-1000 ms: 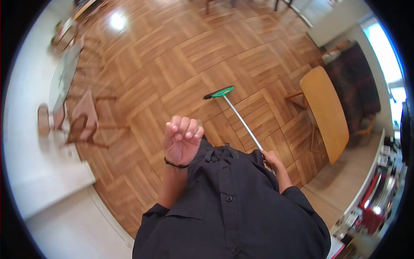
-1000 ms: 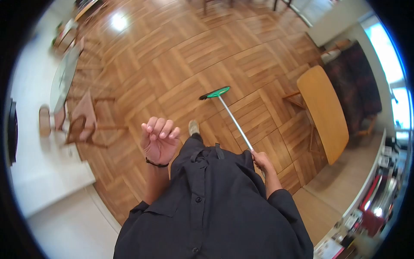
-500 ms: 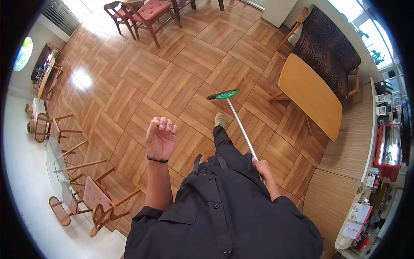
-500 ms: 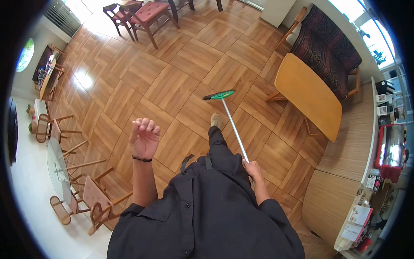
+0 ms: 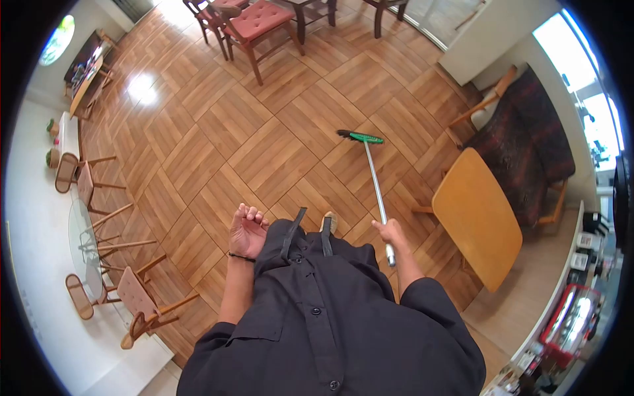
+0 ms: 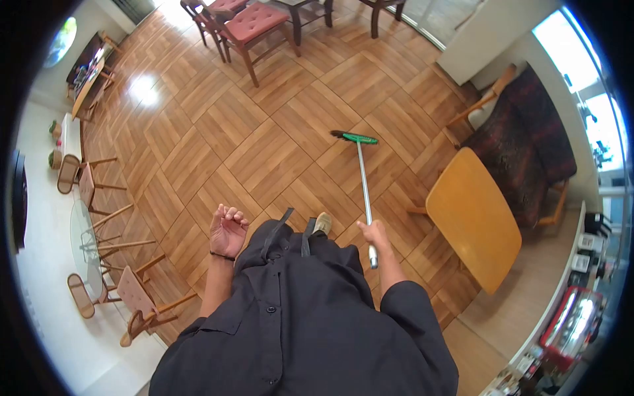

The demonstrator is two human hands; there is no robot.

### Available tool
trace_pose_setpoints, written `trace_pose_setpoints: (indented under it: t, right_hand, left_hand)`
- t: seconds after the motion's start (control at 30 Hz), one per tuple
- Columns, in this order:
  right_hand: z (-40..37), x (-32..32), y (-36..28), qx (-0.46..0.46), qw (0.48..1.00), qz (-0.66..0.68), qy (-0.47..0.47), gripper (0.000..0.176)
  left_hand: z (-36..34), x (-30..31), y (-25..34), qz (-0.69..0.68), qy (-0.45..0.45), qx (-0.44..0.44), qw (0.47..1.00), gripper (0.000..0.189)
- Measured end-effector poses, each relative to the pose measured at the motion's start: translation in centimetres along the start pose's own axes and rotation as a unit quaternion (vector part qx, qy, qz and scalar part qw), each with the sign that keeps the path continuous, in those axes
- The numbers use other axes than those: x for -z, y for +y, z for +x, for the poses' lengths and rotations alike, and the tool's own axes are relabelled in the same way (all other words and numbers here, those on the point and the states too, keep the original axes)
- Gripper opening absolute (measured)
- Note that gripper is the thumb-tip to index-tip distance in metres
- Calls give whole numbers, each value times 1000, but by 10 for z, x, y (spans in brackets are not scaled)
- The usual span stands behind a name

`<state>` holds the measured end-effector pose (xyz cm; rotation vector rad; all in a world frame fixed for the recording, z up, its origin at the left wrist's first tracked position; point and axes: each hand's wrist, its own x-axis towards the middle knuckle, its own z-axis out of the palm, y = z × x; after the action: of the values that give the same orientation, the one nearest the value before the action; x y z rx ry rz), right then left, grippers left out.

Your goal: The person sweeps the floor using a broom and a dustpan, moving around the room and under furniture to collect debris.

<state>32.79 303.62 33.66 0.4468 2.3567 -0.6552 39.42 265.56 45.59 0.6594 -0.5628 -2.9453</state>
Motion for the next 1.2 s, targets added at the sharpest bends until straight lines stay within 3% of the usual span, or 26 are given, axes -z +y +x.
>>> trace_pose_setpoints:
  t: [0.17, 0.27, 0.33, 0.43, 0.57, 0.7, 0.9, 1.07, 1.2]
  right_hand:
    - [52, 63, -120, 73, 994, -74, -31, 64]
    - [63, 67, -188, 121, 988, -96, -32, 64]
    - [77, 58, -234, 129, 984, -114, -45, 63]
    - [95, 50, -310, 94, 983, -67, -143, 62]
    - [130, 16, -397, 74, 968, 42, -235, 49]
    - [141, -5, -500, 99, 950, 45, -294, 47]
    - [170, -35, -626, 146, 932, -43, -328, 52]
    - [189, -44, -746, 191, 917, -158, -312, 59]
    - [232, -70, -838, 227, 905, -160, -321, 61]
  left_hand:
    - [65, -11, 25, -11, -19, 6, 1000, 17]
    - [112, -23, 45, -56, -23, -8, 998, 17]
    - [145, -27, 64, -83, -27, -9, 996, 18]
    - [202, -30, 108, -93, -52, -24, 994, 18]
    - [269, -38, 190, -117, -75, -71, 988, 19]
    - [323, -45, 274, -99, -124, -91, 983, 18]
    - [367, -47, 362, -136, -76, -149, 976, 19]
    - [403, -16, 423, -176, -97, -216, 956, 24]
    - [447, 2, 483, -187, -75, -259, 945, 23]
